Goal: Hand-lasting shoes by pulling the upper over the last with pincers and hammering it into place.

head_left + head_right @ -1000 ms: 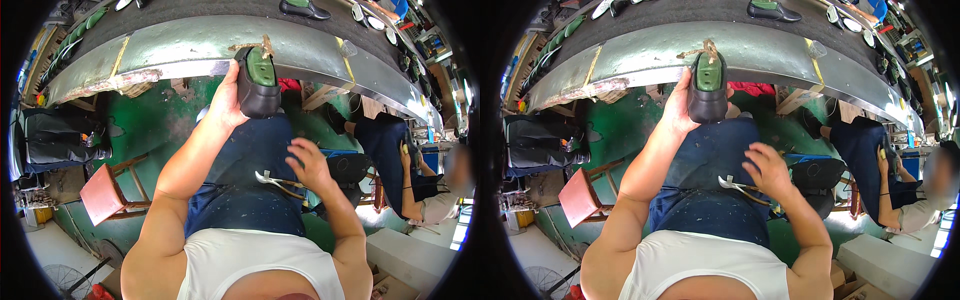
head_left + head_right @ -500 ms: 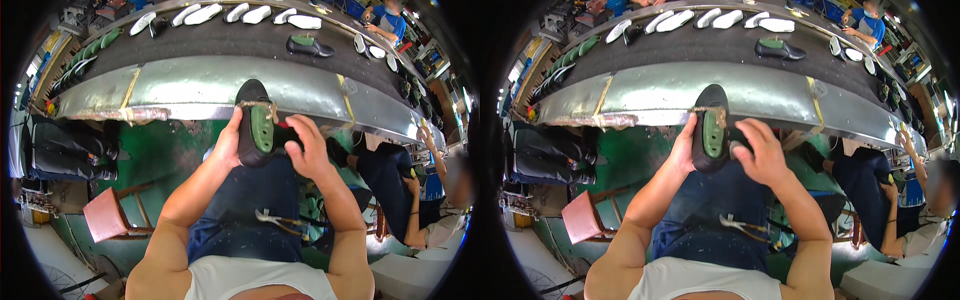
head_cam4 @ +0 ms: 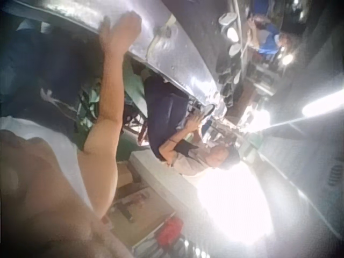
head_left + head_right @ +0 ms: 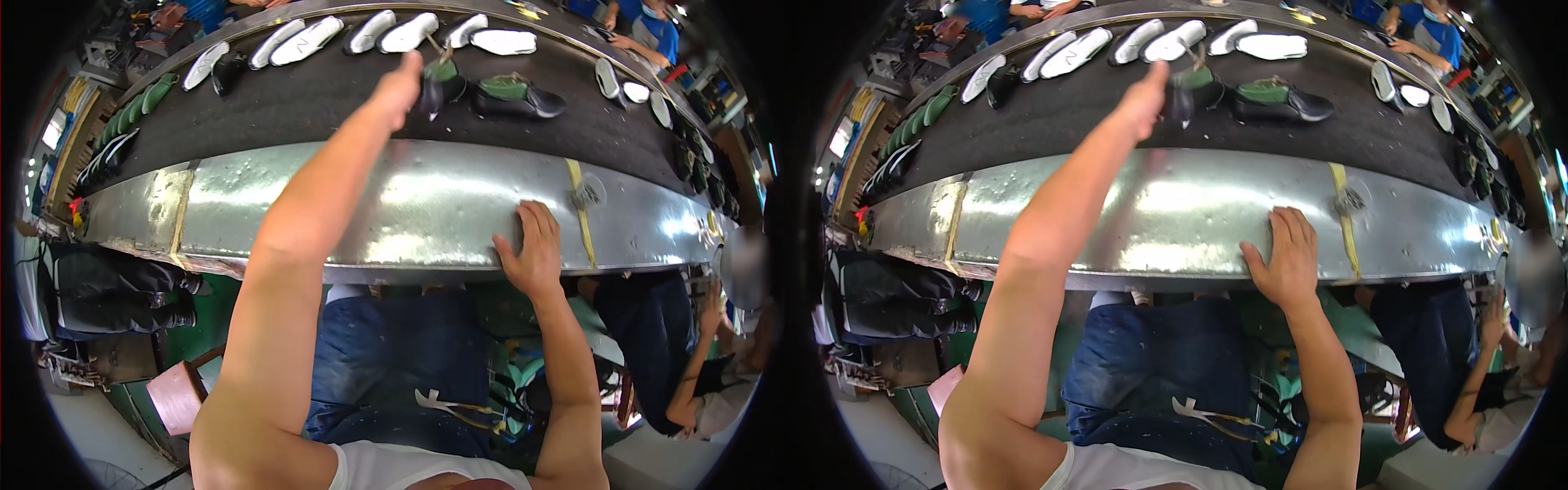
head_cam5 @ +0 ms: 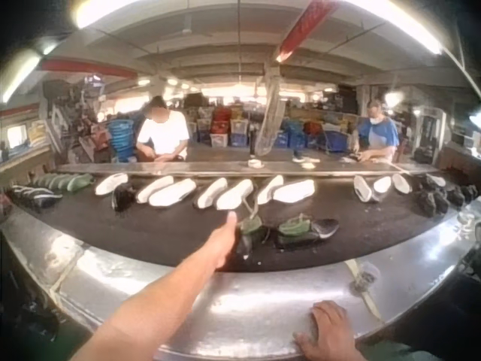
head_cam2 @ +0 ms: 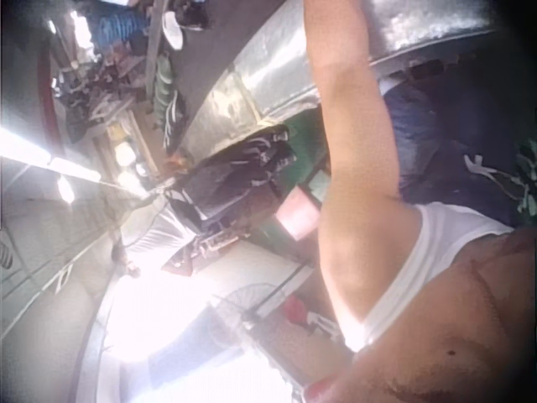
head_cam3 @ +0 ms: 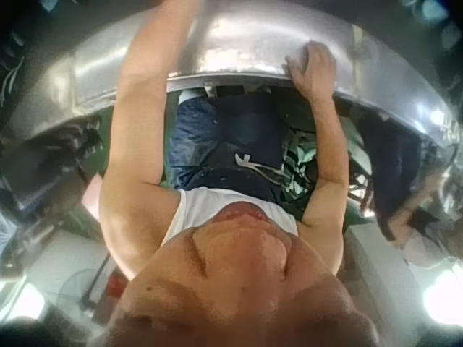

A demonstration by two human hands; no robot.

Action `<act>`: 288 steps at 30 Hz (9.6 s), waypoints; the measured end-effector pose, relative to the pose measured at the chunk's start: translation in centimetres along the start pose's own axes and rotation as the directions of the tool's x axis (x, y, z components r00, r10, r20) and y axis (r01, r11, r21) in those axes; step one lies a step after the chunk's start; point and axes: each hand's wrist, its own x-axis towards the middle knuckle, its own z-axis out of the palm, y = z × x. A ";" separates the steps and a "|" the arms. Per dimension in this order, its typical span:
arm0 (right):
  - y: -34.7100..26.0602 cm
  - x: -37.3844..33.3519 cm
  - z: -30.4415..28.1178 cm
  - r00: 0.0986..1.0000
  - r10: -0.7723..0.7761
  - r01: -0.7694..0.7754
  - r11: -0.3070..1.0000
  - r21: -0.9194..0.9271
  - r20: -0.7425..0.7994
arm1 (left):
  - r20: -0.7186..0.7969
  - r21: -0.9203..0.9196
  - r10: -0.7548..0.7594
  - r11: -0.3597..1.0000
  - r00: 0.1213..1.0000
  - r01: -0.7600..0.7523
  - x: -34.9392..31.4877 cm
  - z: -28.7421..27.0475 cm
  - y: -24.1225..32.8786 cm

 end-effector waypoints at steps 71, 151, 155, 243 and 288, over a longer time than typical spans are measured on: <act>-16.5 -28.6 -8.7 0.499 0.108 -0.420 0.898 0.132 0.860 | 0.214 0.951 -0.176 0.262 0.961 -0.164 -11.8 -20.7 1.4; -17.1 -19.2 2.5 0.832 0.467 -0.344 0.013 0.939 0.298 | 0.528 0.031 -0.455 0.854 0.717 0.519 -37.8 -6.0 -21.6; -17.4 -23.4 5.6 0.842 0.445 -0.517 0.504 0.692 0.305 | 0.493 0.025 -0.498 0.828 0.713 0.561 -37.3 -5.8 -23.7; -14.2 -30.4 -6.1 0.587 0.317 -0.791 0.422 0.443 0.745 | 0.296 0.445 -0.219 0.893 0.930 0.068 -38.1 -3.0 -15.5; -16.6 -26.9 -1.6 0.264 0.121 -0.951 -0.133 0.279 0.957 | 0.232 0.316 0.145 0.924 0.962 -0.215 -44.8 -2.7 -24.4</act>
